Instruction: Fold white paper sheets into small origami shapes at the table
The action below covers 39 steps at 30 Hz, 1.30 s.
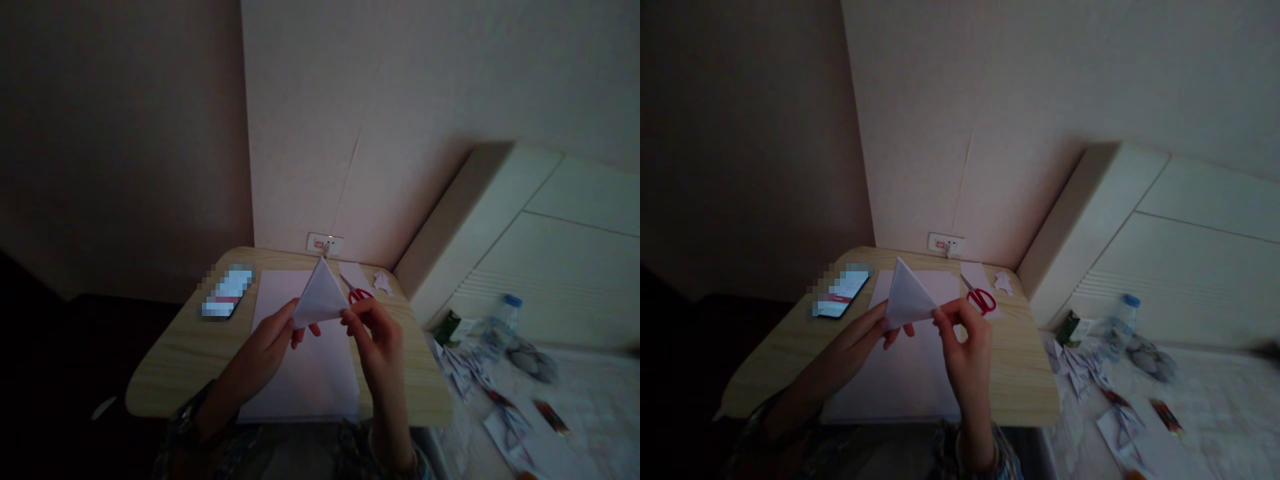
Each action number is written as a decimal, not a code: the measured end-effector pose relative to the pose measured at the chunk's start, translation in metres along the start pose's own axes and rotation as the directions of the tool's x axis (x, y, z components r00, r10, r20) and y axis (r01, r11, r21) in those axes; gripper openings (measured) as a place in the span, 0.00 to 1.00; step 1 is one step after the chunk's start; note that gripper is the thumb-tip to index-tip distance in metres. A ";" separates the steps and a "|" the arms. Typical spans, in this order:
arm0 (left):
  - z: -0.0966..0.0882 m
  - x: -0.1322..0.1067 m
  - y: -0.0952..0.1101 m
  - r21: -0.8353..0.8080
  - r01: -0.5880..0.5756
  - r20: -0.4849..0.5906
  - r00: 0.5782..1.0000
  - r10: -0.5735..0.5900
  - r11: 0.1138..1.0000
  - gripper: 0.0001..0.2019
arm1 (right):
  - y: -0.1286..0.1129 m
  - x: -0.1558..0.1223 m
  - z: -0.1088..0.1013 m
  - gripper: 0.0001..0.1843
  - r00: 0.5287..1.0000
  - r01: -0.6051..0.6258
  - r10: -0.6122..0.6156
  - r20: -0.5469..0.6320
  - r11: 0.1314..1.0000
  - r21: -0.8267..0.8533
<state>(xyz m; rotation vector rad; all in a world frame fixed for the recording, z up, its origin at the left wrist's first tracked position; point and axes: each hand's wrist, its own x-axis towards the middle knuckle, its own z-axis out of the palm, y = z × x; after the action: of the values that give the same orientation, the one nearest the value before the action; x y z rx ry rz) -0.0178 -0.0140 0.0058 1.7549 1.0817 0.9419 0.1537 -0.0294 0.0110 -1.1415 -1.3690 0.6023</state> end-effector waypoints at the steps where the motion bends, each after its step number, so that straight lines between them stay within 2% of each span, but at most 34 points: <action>1: 0.000 0.000 -0.001 0.000 -0.003 0.009 1.000 0.003 1.000 0.15 | 0.000 0.000 0.000 0.09 1.000 -0.004 0.004 -0.001 1.000 0.006; 7: 0.001 -0.001 0.000 0.028 0.039 0.042 0.998 -0.040 0.999 0.14 | 0.001 0.001 0.000 0.09 1.000 -0.024 0.024 0.003 0.999 0.033; 14: 0.005 -0.003 0.005 -0.013 0.077 0.007 0.997 -0.077 0.997 0.15 | 0.001 0.001 0.000 0.10 0.998 -0.064 0.063 0.019 0.996 0.068; 19: 0.004 -0.002 0.000 -0.085 0.045 0.018 0.999 -0.044 0.995 0.17 | 0.003 -0.001 -0.001 0.10 0.998 -0.060 0.061 -0.012 0.993 0.107; 27: -0.004 0.000 0.001 -0.056 -0.029 -0.001 1.000 0.029 0.998 0.12 | 0.007 -0.001 -0.005 0.10 0.997 -0.044 0.052 -0.048 0.988 0.147; 31: -0.001 -0.001 0.004 -0.130 0.005 -0.005 1.000 -0.006 0.991 0.15 | 0.006 0.000 -0.003 0.10 0.999 -0.032 0.035 -0.027 0.993 0.111; 34: 0.001 -0.002 0.008 -0.102 0.043 -0.009 0.999 -0.044 0.994 0.17 | 0.005 0.000 -0.001 0.10 0.999 -0.045 0.045 0.009 0.993 0.104; 39: 0.000 0.000 0.013 -0.104 0.090 -0.056 0.994 -0.096 0.990 0.15 | 0.002 0.000 -0.001 0.10 0.999 -0.042 0.043 -0.003 0.996 0.084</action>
<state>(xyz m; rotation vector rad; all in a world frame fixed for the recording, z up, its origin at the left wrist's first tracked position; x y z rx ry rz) -0.0143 -0.0171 0.0177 1.5887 1.1254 0.9806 0.1550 -0.0293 0.0095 -1.1060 -1.3061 0.6809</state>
